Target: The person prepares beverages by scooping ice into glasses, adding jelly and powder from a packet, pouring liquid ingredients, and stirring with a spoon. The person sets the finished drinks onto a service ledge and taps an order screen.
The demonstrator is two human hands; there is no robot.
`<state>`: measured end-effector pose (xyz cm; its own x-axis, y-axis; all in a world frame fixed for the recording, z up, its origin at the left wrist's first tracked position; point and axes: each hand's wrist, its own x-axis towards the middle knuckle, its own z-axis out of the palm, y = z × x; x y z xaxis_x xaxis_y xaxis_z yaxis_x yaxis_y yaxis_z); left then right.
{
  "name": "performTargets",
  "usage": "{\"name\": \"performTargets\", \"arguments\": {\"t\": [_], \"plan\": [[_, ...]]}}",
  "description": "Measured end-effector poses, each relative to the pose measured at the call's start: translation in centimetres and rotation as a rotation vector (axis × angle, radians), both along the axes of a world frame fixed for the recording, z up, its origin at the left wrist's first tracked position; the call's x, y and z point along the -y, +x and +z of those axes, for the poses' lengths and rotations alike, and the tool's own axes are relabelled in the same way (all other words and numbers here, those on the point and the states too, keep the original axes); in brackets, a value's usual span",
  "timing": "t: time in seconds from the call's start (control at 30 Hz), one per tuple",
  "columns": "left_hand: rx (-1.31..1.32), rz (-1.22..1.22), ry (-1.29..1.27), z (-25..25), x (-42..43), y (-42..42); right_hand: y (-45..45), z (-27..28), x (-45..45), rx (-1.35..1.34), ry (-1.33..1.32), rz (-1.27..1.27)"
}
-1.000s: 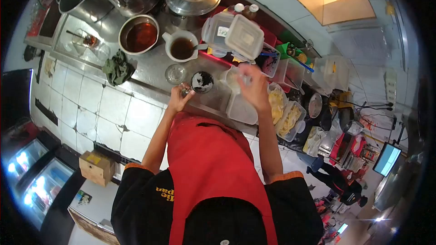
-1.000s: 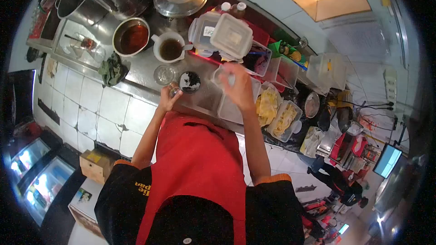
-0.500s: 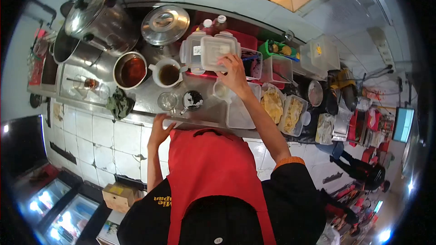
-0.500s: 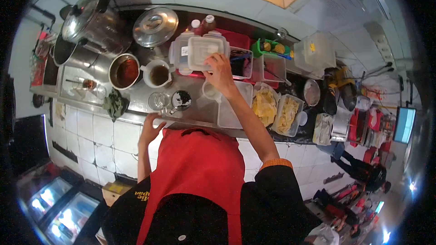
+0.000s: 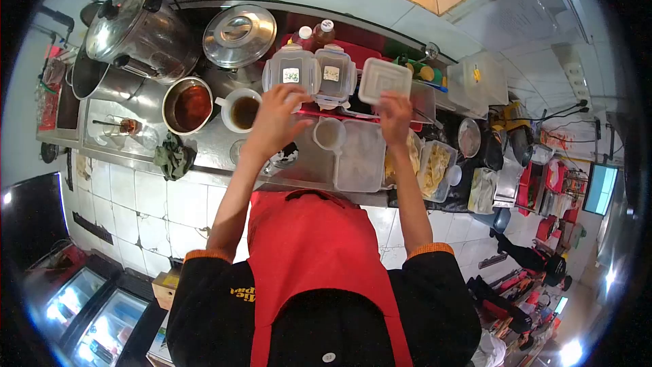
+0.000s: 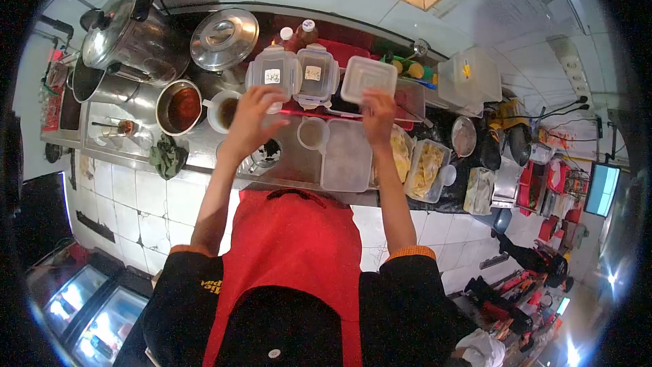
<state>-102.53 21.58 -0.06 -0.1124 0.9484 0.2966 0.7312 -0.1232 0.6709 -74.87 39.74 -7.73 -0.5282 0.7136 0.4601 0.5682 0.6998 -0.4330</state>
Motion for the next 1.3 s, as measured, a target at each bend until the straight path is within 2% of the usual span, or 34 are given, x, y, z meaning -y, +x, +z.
{"name": "performTargets", "arguments": {"t": [0.07, 0.17, 0.23, 0.3, 0.37, 0.4, 0.43, 0.53, 0.67, 0.73, 0.77, 0.83, 0.87, 0.93, 1.07, 1.3], "plan": [[-0.106, -0.050, -0.009, -1.8, -2.8, 1.4, 0.4, -2.9, 0.9, -0.052, -0.049, 0.044], [-0.262, -0.081, -0.057, -4.5, -5.7, 2.9, 0.3, -3.1, 1.6, -0.081, -0.101, 0.079], [-0.361, -0.074, -0.071, -6.2, -6.9, 3.5, 0.4, -2.6, 1.5, -0.073, -0.284, 0.215], [-0.457, -0.070, -0.089, -8.9, -7.8, 3.7, 0.5, -1.0, 1.0, -0.022, -0.251, 0.219], [-0.586, -0.014, 0.054, -11.6, -8.7, 3.4, -0.4, 1.2, 0.8, 0.023, -0.221, 0.216], [-0.587, -0.020, 0.048, -11.1, -8.6, 3.2, -1.5, 2.5, 0.9, -0.017, -0.397, 0.126], [-0.501, -0.075, 0.019, -10.6, -8.5, 2.9, -2.3, 2.9, 1.2, -0.057, -0.573, 0.033], [-0.329, -0.163, -0.016, -9.0, -8.0, 1.9, -4.7, 1.8, 1.8, 0.070, -0.689, 0.006], [-0.092, -0.170, 0.069, -8.0, -7.3, 1.2, -5.9, -1.5, 2.0, 0.101, -0.648, 0.008], [0.002, -0.125, 0.114, -8.0, -7.0, 1.0, -6.3, -2.0, 2.1, -0.101, -0.794, -0.059], [0.097, -0.087, 0.161, -8.0, -6.8, 0.9, -6.7, -1.5, 2.2, -0.100, -0.797, -0.053], [0.179, -0.056, 0.174, -8.0, -6.6, 0.6, -7.1, -0.5, 2.2, -0.171, -0.379, -0.054], [0.266, -0.030, 0.189, -7.9, -6.5, 0.5, -7.5, -0.4, 1.9, -0.171, -0.380, -0.054], [0.290, -0.023, 0.204, -7.6, -6.3, 0.3, -8.1, -0.1, 1.2, -0.327, -0.041, 0.149], [0.356, -0.003, 0.227, -6.6, -5.9, 0.0, -8.0, 2.0, 2.4, -0.233, -0.173, 0.088], [0.387, 0.019, 0.298, -7.3, -6.0, -0.2, -7.5, 4.7, 2.2, -0.358, -0.229, 0.024]]}}
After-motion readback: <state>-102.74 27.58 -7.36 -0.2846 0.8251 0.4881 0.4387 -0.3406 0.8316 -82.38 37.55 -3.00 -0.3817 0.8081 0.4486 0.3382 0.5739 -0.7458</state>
